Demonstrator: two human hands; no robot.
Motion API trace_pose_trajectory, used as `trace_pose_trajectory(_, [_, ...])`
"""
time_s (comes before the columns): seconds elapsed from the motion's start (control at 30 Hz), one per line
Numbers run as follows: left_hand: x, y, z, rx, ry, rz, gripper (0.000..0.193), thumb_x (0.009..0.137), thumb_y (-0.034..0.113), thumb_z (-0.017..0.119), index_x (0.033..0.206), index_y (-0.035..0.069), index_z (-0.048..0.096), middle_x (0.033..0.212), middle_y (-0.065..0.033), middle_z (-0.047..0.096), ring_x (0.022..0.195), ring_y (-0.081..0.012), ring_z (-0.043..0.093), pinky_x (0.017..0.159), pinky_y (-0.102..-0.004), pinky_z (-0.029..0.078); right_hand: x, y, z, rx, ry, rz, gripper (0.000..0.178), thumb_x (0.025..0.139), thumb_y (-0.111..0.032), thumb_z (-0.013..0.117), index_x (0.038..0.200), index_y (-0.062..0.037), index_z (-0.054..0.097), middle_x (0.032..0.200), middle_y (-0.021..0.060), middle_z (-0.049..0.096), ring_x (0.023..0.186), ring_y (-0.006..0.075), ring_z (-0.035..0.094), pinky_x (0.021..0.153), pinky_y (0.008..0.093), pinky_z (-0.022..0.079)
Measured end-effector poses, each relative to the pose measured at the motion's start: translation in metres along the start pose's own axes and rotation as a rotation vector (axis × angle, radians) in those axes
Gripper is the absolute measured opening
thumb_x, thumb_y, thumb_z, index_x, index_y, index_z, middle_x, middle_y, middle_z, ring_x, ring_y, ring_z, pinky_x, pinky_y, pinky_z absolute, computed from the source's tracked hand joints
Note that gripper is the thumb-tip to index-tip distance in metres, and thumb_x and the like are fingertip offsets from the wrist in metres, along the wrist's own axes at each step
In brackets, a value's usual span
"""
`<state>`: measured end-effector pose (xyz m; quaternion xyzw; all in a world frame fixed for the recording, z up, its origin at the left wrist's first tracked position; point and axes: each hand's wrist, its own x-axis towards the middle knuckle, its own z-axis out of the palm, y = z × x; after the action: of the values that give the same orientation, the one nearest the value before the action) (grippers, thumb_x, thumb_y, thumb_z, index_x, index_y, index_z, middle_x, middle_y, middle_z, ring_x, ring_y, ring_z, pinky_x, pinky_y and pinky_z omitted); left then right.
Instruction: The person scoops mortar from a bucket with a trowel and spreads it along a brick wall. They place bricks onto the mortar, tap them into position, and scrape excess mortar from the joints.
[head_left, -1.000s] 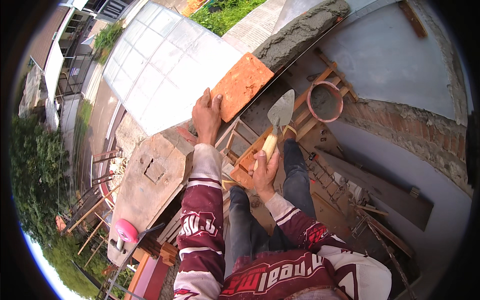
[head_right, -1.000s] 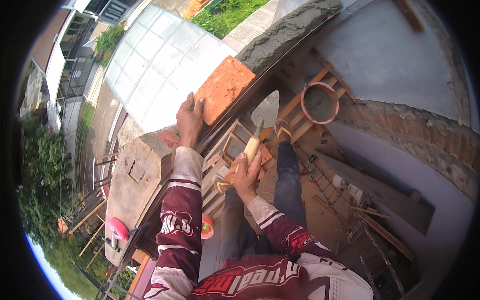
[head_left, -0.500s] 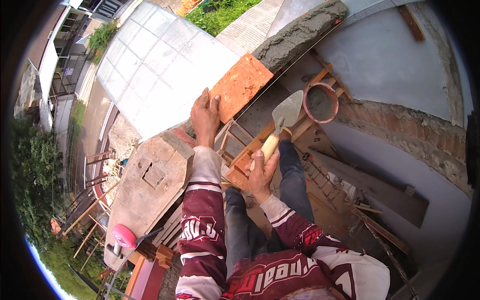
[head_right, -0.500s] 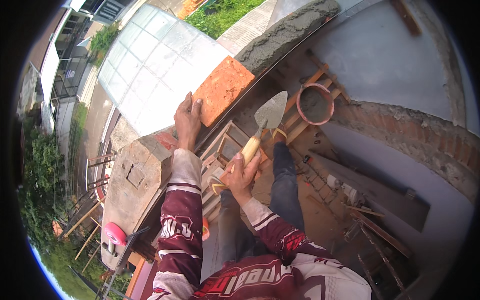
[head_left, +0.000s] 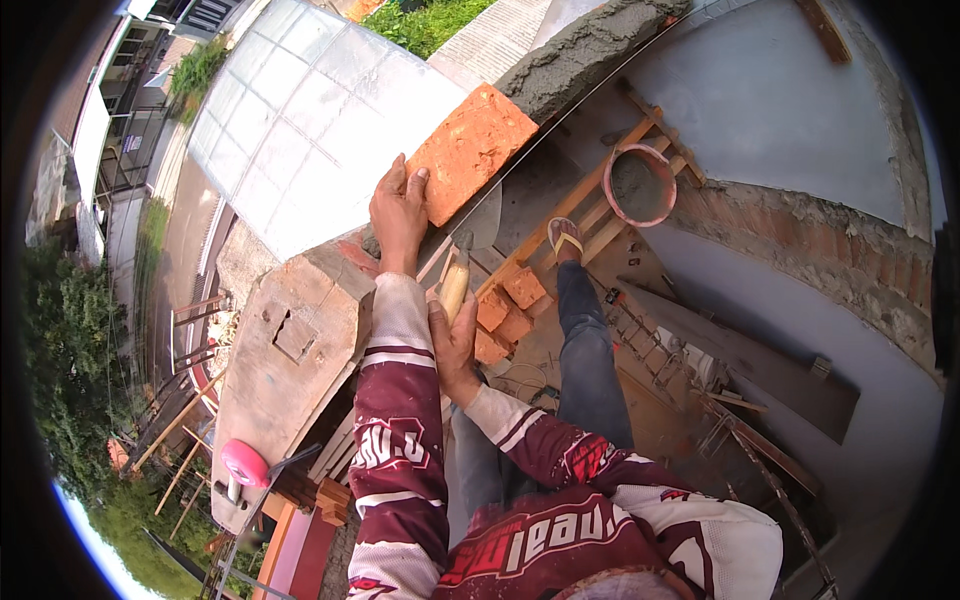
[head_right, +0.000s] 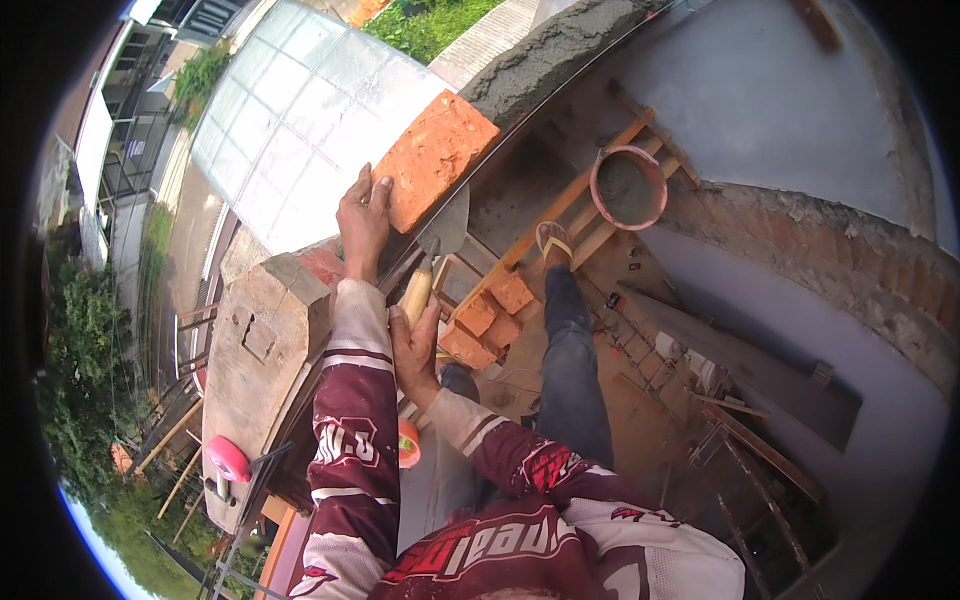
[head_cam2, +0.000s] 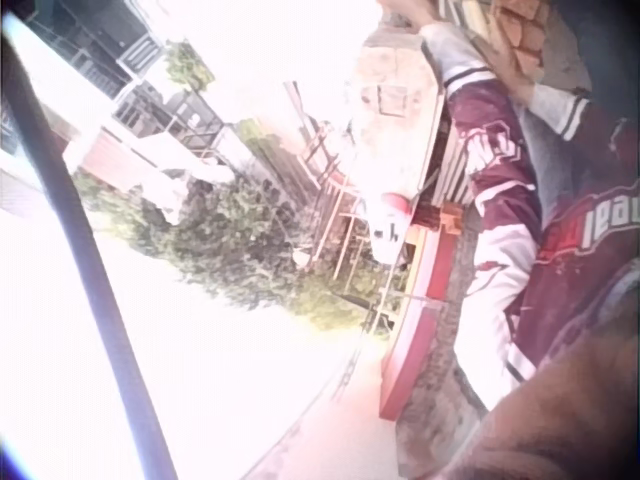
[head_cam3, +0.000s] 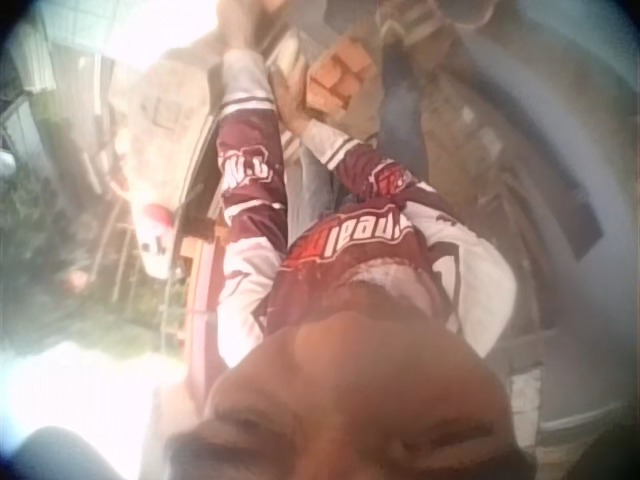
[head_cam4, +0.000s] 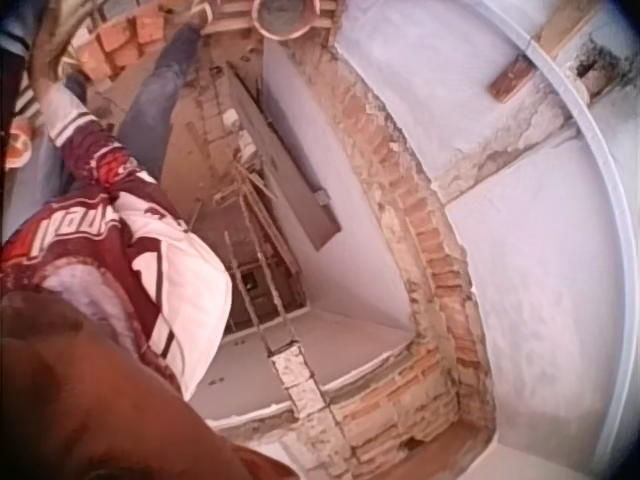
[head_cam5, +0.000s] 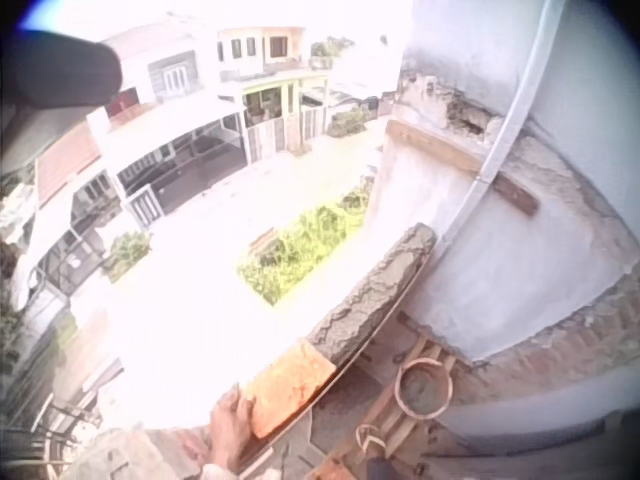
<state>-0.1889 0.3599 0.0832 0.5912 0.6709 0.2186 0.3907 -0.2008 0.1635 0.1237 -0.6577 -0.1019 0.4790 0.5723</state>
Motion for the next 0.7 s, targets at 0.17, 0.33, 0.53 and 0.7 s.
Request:
trace_pose_trajectory(0.17, [-0.002, 0.004, -0.001, 0.001, 0.014, 0.037, 0.052, 0.098, 0.026, 0.069, 0.134, -0.009, 0.059, 0.129, -0.0244, 0.067, 0.105, -0.0223, 0.069, 0.093, -0.0343, 0.052, -0.005, -0.009, -0.006, 0.088, 0.015, 0.101, 0.055, 0.105, -0.019, 0.055, 0.149, -0.0047, 0.026, 0.109, 0.012, 0.052, 0.089, 0.0162, 0.057, 0.073, 0.0296, 0.05])
trace_pose_trajectory(0.33, [0.001, -0.002, 0.002, 0.005, -0.004, -0.02, 0.053, 0.098, 0.031, 0.069, 0.138, -0.003, 0.059, 0.124, -0.0212, 0.07, 0.102, -0.0234, 0.068, 0.095, -0.037, 0.05, 0.006, -0.053, -0.062, 0.231, 0.115, 0.064, 0.057, 0.104, -0.015, 0.056, 0.151, -0.0111, 0.024, 0.096, 0.0051, 0.052, 0.066, 0.0076, 0.053, 0.048, 0.0226, 0.044])
trace_pose_trajectory(0.53, [-0.001, -0.003, 0.002, 0.064, -0.004, -0.081, 0.052, 0.097, 0.043, 0.066, 0.141, 0.014, 0.062, 0.13, -0.0142, 0.068, 0.123, -0.0338, 0.063, 0.116, -0.0628, 0.025, 0.094, -0.118, -0.11, -0.746, 0.045, -1.004, 0.069, 0.095, -0.01, 0.067, 0.156, -0.0083, 0.036, 0.097, 0.0174, 0.06, 0.066, 0.0271, 0.062, 0.058, 0.0402, 0.053])
trace_pose_trajectory(0.7, [-0.007, 0.014, -0.004, 0.16, -0.025, -0.116, 0.052, 0.097, 0.045, 0.065, 0.14, 0.016, 0.063, 0.131, -0.0131, 0.068, 0.128, -0.0351, 0.06, 0.116, -0.0738, 0.013, 0.137, -0.134, -0.103, -1.195, -0.168, -0.85, 0.077, 0.087, -0.009, 0.072, 0.156, -0.0172, 0.04, 0.089, 0.0148, 0.059, 0.066, 0.0366, 0.065, 0.055, 0.0476, 0.052])
